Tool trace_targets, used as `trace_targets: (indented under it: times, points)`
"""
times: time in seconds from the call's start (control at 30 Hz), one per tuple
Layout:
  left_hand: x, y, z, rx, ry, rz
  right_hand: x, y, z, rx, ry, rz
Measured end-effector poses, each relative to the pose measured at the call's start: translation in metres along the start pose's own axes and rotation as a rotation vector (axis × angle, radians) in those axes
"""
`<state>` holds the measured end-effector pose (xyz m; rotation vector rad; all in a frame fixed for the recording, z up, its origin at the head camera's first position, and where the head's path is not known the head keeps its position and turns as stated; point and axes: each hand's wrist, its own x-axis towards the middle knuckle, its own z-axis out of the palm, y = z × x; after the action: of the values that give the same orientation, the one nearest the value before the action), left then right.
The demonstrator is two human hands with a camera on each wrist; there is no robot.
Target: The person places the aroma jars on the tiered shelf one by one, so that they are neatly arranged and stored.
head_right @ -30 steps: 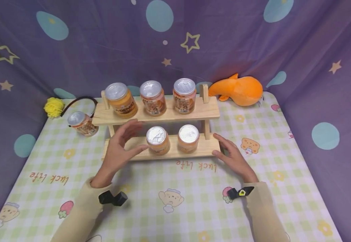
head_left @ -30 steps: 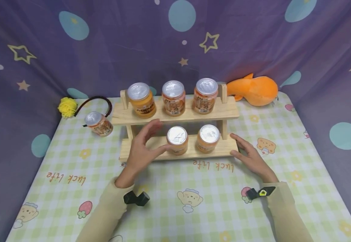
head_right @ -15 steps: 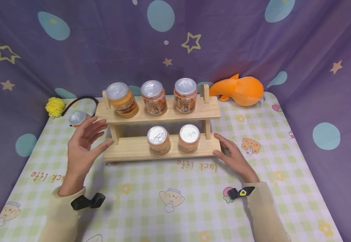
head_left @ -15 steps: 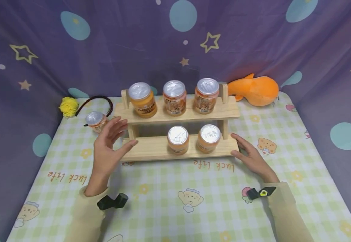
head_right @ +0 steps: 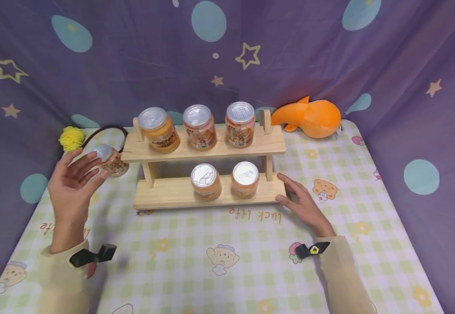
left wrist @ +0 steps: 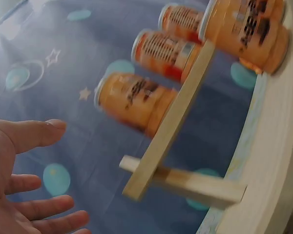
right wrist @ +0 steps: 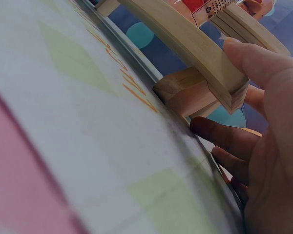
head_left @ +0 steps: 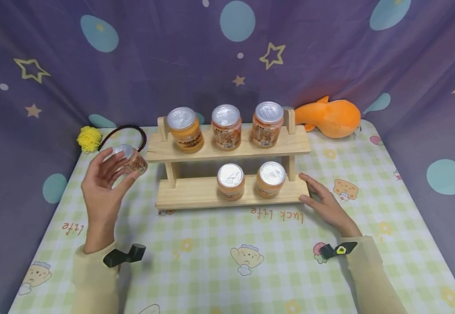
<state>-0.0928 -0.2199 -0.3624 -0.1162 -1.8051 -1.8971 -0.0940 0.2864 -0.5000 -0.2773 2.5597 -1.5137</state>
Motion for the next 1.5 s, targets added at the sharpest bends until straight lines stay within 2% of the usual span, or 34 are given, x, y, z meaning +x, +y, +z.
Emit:
trace_targets:
  times: [0.13,0.33,0.5,0.63,0.77,0.9,1.13,1.37,1.5]
  points:
    - [0.009,-0.004,-0.01,0.058,0.111,-0.055,0.0,0.0,0.0,0.009,-0.003,-0.003]
    - [0.021,-0.014,-0.027,0.131,0.223,-0.088,0.0,-0.001,-0.001,-0.01,0.004,0.009]
    - [0.033,-0.028,-0.039,0.194,0.272,-0.133,-0.001,-0.001,-0.001,-0.006,0.002,0.006]
    - [0.041,-0.04,-0.046,0.207,0.303,-0.18,-0.001,-0.001,0.0,0.0,0.007,0.007]
    - [0.048,-0.052,-0.052,0.274,0.342,-0.201,-0.002,-0.001,0.0,0.008,0.006,0.01]
    - [0.054,-0.065,-0.054,0.317,0.343,-0.227,-0.002,0.0,-0.001,0.004,0.006,0.008]
    - [0.062,-0.087,-0.049,0.217,0.316,-0.3,-0.001,0.0,-0.002,-0.008,0.008,0.001]
    - [0.064,-0.107,-0.045,0.182,0.298,-0.267,0.0,0.001,-0.001,0.013,0.003,-0.017]
    - [0.065,-0.117,-0.043,0.18,0.278,-0.282,0.0,0.001,-0.001,0.012,0.002,-0.017]
